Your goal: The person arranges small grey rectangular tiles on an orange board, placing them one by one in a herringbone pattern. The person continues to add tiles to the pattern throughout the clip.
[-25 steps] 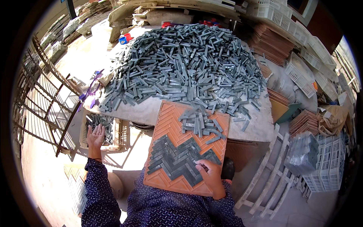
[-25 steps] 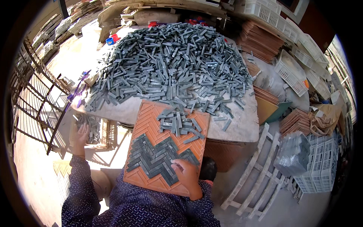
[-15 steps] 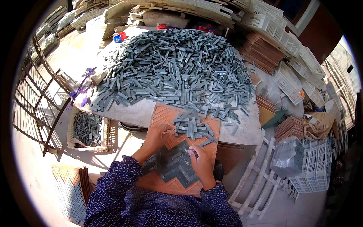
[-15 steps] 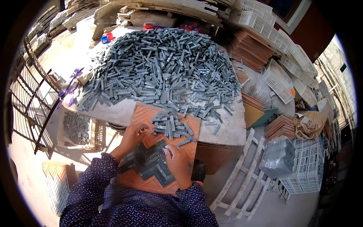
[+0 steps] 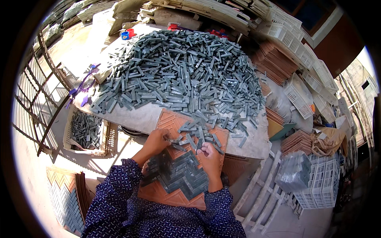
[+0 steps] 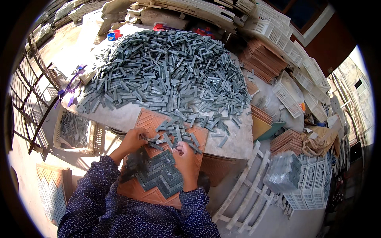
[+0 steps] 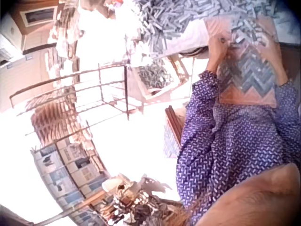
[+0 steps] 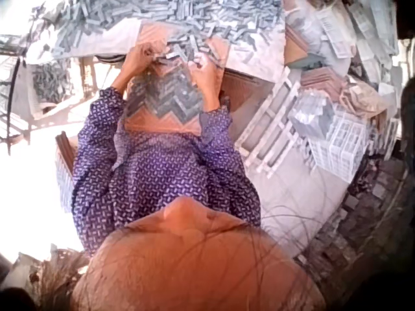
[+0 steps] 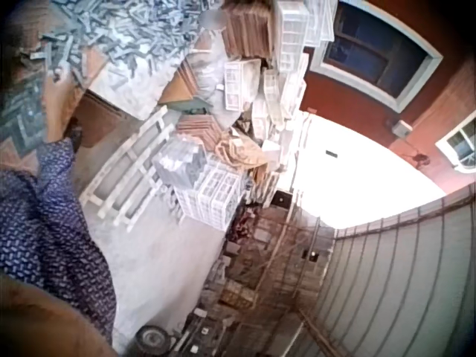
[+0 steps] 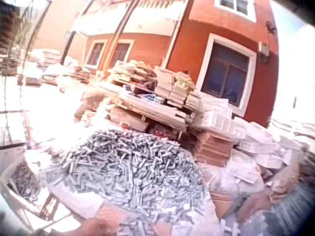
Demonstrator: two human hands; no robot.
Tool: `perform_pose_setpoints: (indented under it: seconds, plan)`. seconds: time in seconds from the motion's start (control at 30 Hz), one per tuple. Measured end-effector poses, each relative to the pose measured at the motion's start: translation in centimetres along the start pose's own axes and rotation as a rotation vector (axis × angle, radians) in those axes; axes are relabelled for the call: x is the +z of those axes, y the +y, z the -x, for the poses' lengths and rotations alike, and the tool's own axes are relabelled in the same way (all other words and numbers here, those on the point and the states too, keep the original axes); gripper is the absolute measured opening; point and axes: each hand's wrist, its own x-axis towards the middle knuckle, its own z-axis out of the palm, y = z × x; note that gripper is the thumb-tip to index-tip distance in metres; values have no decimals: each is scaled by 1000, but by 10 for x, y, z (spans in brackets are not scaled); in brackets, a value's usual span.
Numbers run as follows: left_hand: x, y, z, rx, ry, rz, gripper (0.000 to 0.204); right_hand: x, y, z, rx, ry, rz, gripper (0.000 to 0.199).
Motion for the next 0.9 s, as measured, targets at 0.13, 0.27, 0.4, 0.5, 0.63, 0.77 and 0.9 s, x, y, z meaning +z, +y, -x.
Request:
perform_pose_setpoints:
  seconds: [0.13,0.27,0.4,0.5,0.63,0.77,0.9]
  plan:
    - [-25,-12,35,-78,226,-54,19,21,-37,12,-6,-181,-27,37]
    - [-18,-30,72,-67,320,-5,20,44,-51,9,-170,-330,202,37]
    - [-6,-32,80,-85,346,32,22,53,-56,3,-210,-371,530,30]
    - [-6,-28,82,-38,364,3,20,58,-57,-2,-297,-169,652,25]
    - [-3,-31,75,73,387,17,19,52,-46,-14,-214,-161,369,25]
    - [-3,-36,74,80,375,-1,18,62,-39,-4,-171,-318,381,25]
    - [-2,-34,71,33,336,15,13,65,-40,-1,-266,-252,461,23]
